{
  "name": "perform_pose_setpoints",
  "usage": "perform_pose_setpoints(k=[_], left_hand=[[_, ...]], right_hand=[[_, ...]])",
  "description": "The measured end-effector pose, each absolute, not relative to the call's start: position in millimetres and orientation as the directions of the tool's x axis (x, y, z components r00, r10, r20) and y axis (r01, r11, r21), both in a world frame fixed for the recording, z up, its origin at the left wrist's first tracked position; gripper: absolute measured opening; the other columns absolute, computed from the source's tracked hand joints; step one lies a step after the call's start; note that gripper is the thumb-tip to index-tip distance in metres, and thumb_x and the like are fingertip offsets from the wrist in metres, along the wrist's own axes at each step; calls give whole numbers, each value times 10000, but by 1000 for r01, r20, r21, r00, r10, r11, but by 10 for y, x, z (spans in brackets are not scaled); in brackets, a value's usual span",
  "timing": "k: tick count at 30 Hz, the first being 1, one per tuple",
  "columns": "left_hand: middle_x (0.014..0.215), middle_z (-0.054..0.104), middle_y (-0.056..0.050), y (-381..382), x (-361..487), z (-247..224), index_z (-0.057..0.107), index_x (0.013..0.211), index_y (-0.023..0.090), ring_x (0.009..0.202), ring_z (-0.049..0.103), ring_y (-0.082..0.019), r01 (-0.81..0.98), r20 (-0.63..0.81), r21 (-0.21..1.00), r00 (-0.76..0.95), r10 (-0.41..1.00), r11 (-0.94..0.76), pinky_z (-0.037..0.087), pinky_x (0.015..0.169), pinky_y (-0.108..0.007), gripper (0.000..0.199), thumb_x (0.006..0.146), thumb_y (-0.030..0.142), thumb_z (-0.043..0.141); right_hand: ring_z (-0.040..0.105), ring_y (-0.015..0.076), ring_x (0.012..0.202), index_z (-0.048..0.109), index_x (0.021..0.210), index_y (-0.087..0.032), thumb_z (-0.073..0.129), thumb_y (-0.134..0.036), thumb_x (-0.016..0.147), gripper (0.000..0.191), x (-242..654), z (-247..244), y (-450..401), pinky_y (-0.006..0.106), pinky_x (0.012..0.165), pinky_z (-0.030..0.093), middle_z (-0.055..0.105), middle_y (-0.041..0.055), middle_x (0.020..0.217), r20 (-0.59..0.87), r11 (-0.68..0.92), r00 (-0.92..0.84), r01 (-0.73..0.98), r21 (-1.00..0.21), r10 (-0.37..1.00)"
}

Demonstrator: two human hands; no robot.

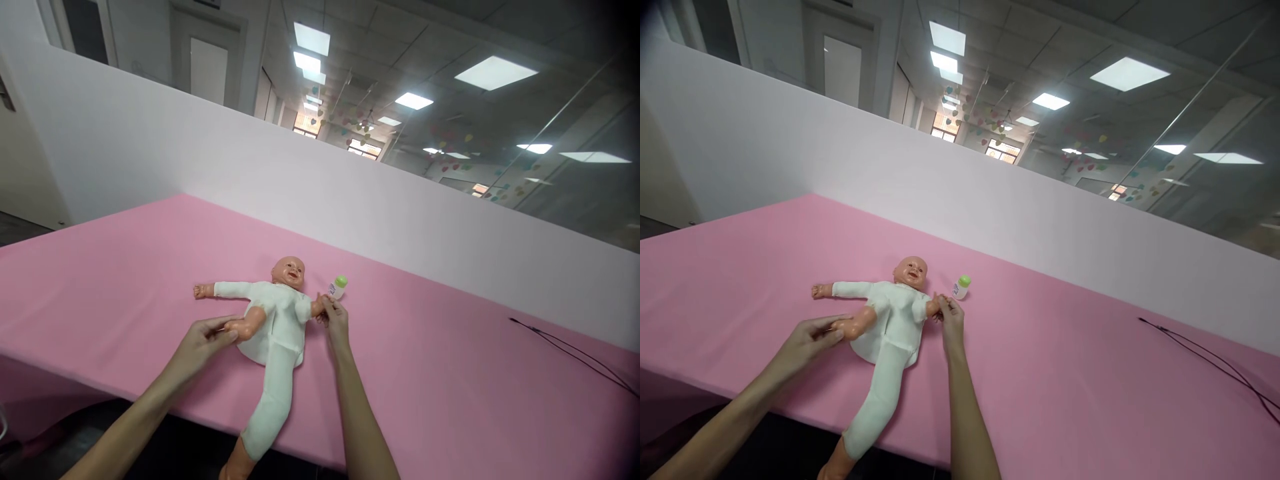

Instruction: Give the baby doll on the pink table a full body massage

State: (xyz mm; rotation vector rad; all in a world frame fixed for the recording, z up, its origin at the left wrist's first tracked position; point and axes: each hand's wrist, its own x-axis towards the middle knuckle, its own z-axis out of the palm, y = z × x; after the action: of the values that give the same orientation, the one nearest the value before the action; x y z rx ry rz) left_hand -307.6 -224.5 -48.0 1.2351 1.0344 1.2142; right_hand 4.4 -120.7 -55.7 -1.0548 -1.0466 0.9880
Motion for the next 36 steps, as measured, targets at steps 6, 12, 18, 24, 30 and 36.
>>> perform_pose_setpoints(k=[6, 12, 18, 24, 30, 36], left_hand=[[1079, 809, -96, -2954, -3829, -888, 844, 1028, 227, 1101, 723, -386, -32, -138, 990, -78, 987, 136, 592, 970, -446, 532, 648, 598, 877], [853, 808, -67, -3394, -3783, -1205, 865, 913, 295, 859, 758, -379, -57, -215, 975, 10, 977, 215, 628, 821, -469, 508, 567, 667, 867], [992, 817, -74, -3162, -3694, -1071, 866, 959, 295, 933, 754, -379, -39, -65, 997, 139, 988, 71, 632, 818, -431, 415, 640, 560, 868], [1031, 813, -83, -2715, -3408, -725, 854, 997, 252, 1013, 743, -349, -58, 38, 998, 52, 998, -35, 613, 892, -394, 390, 676, 470, 890], [1197, 777, -110, -2234, -2930, -545, 821, 1099, 205, 1159, 689, -338, -186, 71, 981, 110, 991, -50, 535, 1033, -419, 398, 828, 494, 784], [1102, 800, -106, -2422, -3220, -805, 831, 1077, 226, 1084, 721, -342, -177, -28, 984, 47, 998, 36, 580, 960, -413, 468, 705, 506, 882]], right_hand=[[538, 130, 521, 665, 668, -177, 886, -490, 630, 385, 548, -658, -1073, 270, 517, 471, 599, -24, 558, -29, 112, 612, -190, -975, 790], [456, 102, 435, 589, 583, -180, 882, -438, 631, 393, 714, -817, -1058, 228, 404, 354, 534, -42, 452, -87, -42, 627, -86, -995, 774], [528, 111, 526, 685, 723, -165, 911, -409, 583, 361, 616, -679, -1065, 234, 478, 448, 622, -24, 599, -66, 138, 605, -286, -948, 793], [523, 96, 546, 735, 855, -152, 904, -543, 657, 470, 263, -494, -1194, 228, 503, 438, 653, -6, 700, 101, 155, 228, -231, -961, 968], [550, 115, 524, 640, 709, -177, 821, -550, 790, 422, -43, -529, -1313, 245, 516, 445, 610, -30, 646, 182, 181, -62, -17, -983, 981], [530, 105, 572, 737, 890, -166, 830, -515, 751, 386, 83, -550, -1252, 222, 516, 437, 636, -20, 705, 62, 110, 224, -205, -973, 973]])
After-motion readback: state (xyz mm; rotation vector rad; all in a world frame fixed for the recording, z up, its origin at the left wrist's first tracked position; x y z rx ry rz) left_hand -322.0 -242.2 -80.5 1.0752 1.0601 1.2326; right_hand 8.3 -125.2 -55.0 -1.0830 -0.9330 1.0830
